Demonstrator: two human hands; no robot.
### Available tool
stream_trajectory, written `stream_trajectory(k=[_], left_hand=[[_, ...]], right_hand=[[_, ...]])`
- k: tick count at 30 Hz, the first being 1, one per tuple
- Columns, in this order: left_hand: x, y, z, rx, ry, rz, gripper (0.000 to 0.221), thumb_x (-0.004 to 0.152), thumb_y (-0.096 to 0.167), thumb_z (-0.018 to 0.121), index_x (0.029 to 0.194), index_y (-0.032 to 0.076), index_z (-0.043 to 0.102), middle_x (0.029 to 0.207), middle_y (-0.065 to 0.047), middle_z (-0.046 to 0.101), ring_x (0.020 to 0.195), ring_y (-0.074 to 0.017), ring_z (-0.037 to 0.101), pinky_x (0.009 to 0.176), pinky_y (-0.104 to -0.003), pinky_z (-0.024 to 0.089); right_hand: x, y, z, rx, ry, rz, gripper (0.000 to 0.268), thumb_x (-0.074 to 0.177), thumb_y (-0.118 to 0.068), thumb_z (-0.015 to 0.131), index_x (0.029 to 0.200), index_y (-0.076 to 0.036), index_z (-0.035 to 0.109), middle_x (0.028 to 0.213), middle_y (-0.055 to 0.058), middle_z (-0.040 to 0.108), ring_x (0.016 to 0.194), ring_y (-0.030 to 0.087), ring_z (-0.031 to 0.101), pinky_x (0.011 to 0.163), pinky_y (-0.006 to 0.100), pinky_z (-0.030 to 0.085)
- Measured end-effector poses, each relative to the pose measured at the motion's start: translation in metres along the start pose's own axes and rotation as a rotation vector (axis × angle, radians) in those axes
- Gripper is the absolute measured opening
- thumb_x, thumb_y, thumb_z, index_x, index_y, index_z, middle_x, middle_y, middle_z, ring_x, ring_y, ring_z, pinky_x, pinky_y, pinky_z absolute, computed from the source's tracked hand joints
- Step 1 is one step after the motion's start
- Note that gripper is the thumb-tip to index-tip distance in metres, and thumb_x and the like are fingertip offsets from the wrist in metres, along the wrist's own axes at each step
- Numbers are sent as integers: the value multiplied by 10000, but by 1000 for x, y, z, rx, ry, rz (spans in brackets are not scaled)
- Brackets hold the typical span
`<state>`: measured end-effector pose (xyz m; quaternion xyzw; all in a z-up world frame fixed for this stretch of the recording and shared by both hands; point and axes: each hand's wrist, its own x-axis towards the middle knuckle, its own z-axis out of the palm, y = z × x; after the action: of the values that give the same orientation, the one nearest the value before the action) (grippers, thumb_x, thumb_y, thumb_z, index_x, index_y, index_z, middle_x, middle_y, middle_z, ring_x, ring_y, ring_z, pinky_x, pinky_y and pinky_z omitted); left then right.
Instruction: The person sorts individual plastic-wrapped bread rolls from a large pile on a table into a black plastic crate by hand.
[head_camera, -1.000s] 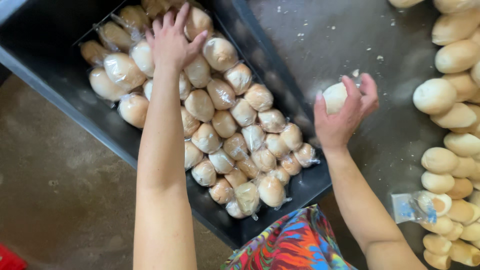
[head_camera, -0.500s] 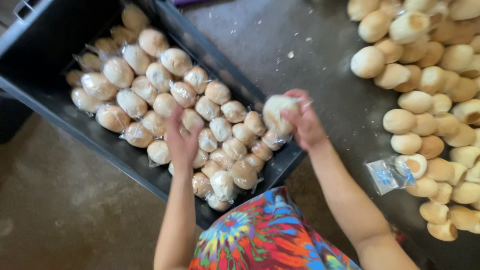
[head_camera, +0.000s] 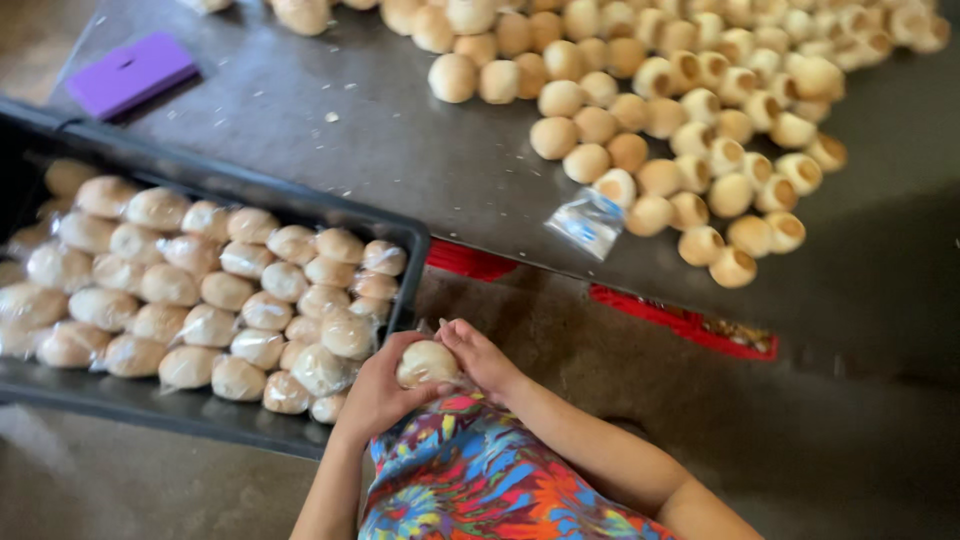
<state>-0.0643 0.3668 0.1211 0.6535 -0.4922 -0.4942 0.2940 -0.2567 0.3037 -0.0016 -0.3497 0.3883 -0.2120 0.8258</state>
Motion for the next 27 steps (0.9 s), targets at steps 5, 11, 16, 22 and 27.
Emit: stream_trajectory(k=[5, 11, 16, 22, 27], left_hand=[[1, -46, 61, -352, 79, 20, 601, 760, 257, 847, 1228, 21, 553, 1090, -134, 686, 995, -197, 668, 876, -340, 561], [0, -30, 93, -830, 21, -14, 449, 945, 267, 685, 1306, 39, 546, 1194, -96, 670, 1089, -158, 650, 948, -307, 540], [18, -18, 49, -869, -293, -229, 571, 851, 214, 713, 1386, 228, 514, 1220, -24, 648, 1082, -175, 641, 838, -399, 579], [26, -107, -52, -1053, -247, -200, 708, 877, 164, 751, 1484, 139, 386, 1268, -95, 627, 1171, -248, 627, 943, -430, 557], [52, -215, -200, -960, 182, -76, 718, 886, 342, 658, 1524, 242, 344, 1253, -44, 661, 1081, -155, 665, 591, -338, 504]], right_hand=[[-31, -15, -47, -133, 179, 12, 281, 983, -385, 632, 1105, -132, 638, 990, 13, 695, 852, 106, 630, 717, 280, 506], [-74, 9, -85, -117, 409, 97, 250, 937, -384, 646, 1082, -181, 654, 946, -43, 709, 782, 91, 627, 625, 278, 479], [-85, 59, -73, -74, 536, 93, 236, 941, -380, 654, 1074, -185, 645, 924, -38, 703, 749, 74, 629, 614, 266, 472], [-48, 109, -8, -92, 633, 111, 197, 945, -306, 650, 1062, -147, 640, 919, -24, 703, 733, 87, 628, 564, 264, 461], [-8, 139, 55, -405, 547, -99, 219, 989, -249, 674, 1139, -91, 651, 913, 16, 668, 761, 86, 633, 614, 268, 497]])
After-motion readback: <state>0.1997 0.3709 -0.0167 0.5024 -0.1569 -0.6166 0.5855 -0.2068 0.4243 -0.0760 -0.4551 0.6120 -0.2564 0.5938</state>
